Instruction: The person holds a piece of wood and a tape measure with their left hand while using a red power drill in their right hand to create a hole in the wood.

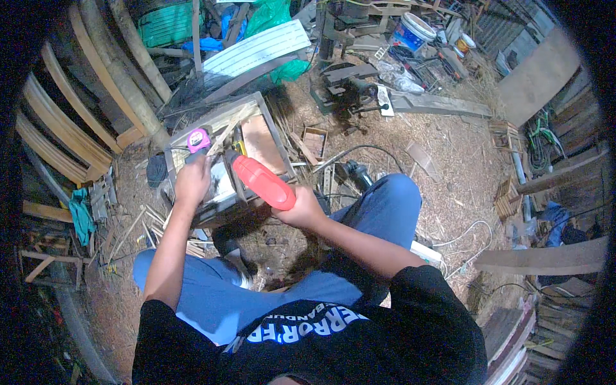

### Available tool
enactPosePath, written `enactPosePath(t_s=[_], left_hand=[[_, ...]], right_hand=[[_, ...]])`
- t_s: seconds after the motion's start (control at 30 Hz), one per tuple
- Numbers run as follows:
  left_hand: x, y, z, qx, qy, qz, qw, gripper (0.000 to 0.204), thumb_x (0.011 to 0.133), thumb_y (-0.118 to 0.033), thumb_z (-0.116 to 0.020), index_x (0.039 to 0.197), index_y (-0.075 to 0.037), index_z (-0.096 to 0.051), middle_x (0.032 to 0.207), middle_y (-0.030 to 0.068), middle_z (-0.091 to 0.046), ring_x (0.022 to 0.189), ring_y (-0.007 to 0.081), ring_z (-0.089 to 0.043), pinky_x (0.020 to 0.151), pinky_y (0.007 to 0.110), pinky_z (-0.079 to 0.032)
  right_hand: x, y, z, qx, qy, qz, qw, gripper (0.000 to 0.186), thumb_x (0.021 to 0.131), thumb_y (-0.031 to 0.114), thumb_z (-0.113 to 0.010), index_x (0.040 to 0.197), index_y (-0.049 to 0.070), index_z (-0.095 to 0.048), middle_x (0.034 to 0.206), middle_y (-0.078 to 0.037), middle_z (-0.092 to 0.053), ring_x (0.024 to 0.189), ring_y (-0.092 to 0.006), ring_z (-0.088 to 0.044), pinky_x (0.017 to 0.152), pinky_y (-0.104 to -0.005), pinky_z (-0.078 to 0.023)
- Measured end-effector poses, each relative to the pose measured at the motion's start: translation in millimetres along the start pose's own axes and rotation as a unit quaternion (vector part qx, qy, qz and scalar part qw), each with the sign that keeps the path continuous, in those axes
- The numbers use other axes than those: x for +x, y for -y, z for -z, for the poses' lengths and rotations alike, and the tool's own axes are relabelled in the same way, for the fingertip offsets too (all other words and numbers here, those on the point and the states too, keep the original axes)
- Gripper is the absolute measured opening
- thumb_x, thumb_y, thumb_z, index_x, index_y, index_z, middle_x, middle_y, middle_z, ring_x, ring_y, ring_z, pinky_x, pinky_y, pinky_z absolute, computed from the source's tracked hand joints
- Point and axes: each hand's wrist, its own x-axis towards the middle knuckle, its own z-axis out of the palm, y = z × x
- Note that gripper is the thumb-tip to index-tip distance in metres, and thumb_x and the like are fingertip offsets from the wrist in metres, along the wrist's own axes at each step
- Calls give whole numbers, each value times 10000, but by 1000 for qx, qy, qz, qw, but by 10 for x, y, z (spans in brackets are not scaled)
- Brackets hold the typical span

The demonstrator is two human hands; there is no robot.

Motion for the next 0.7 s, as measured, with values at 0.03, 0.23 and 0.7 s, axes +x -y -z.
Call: enactPosePath(t_s=[0.03, 0.23, 0.7], left_hand=[[0, -6, 3, 0, 0, 0, 1000, 303, 1045, -284, -537, 930, -21, -633, 772, 278, -688, 733, 468, -693, 694, 583, -547], [-4, -34, 3, 11, 7, 5, 1000, 289, 1045, -279, -536, 949, -23, -631, 743, 273, -684, 728, 472, -691, 702, 591, -545], [-3, 39, -30, 16, 20, -17, 1000, 273, 1036, -268, -535, 974, -19, -630, 768, 273, -695, 733, 464, -695, 696, 580, -548]], right_hand=[[3, -14, -4, 0, 0, 0, 1000, 352, 747, 218, -792, 1032, 18, -743, 897, -161, -776, 864, -253, -774, 811, -375, -590], [11, -56, -16, -18, -10, 12, 1000, 362, 742, 217, -791, 1040, 16, -744, 902, -163, -777, 877, -254, -777, 825, -380, -595], [-5, 5, 4, 27, 0, 9, 1000, 357, 747, 207, -794, 1041, 10, -746, 900, -144, -781, 865, -237, -774, 819, -365, -592]])
